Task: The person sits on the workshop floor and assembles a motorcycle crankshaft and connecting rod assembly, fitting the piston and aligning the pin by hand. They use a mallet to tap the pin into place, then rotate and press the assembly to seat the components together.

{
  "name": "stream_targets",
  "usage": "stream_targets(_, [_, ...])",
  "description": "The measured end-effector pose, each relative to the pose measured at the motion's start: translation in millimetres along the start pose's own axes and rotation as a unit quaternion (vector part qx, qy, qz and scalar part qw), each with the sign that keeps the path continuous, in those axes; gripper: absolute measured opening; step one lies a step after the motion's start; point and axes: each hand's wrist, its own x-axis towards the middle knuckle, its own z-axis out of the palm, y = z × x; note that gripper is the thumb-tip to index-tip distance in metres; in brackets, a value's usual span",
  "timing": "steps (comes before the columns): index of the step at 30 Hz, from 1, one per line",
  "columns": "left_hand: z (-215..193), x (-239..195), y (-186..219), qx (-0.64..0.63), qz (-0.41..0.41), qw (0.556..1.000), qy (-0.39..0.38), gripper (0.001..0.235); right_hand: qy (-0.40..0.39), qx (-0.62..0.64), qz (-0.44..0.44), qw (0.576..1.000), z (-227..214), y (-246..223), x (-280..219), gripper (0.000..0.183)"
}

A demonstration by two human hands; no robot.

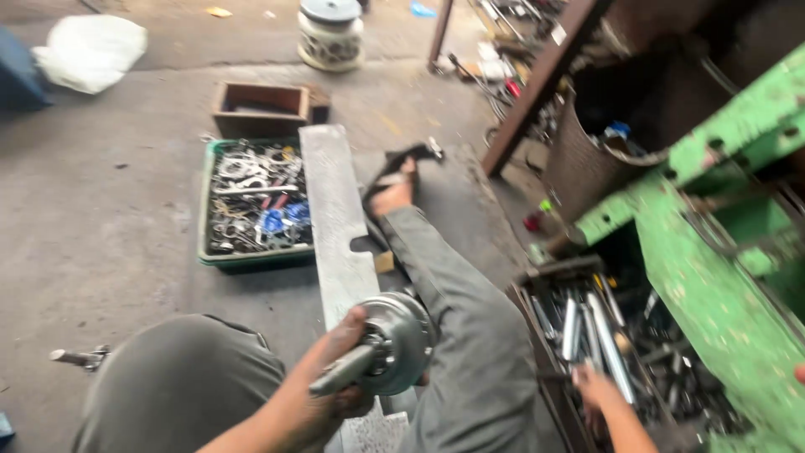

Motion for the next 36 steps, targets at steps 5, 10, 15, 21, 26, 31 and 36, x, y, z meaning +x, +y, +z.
stream_targets(5, [29.4,2.6,13.3,0.096,0.011,0.989,0.109,0.049,-0.112,0.58,0.345,0.729,-15.7,-34.5,-64.0,0.043])
stream_targets(10, [58.2,-2.9,28.9,0.078,0.022,0.99,0.117,0.049,0.035,0.393,0.3,0.869,-12.7,-42.5,-40.5,0.029])
stream_targets(15, [54.0,0.8,29.3,0.05,0.018,0.987,0.152,0.05,-0.009,0.768,0.249,0.59,-141.8,-89.1,-59.8,0.041])
stream_targets(21, [45.1,14.3,23.4,0.038,0.03,0.986,0.162,0.058,-0.048,0.847,-0.101,0.521,-312.2,-262.7,-217.2,0.061])
stream_targets(26, [53.8,11.4,26.3,0.054,0.027,0.978,0.2,0.055,0.049,0.688,-0.279,0.668,-311.8,-309.6,-250.4,0.042])
stream_targets(31, [42.0,10.9,23.6,0.058,0.039,0.977,0.201,0.056,-0.106,0.76,-0.332,0.549,-341.1,-356.6,-265.6,0.05])
stream_targets(36, [41.7,8.0,31.9,0.053,0.049,0.976,0.207,0.058,-0.017,0.63,-0.287,0.722,-330.2,-339.5,-250.2,0.039])
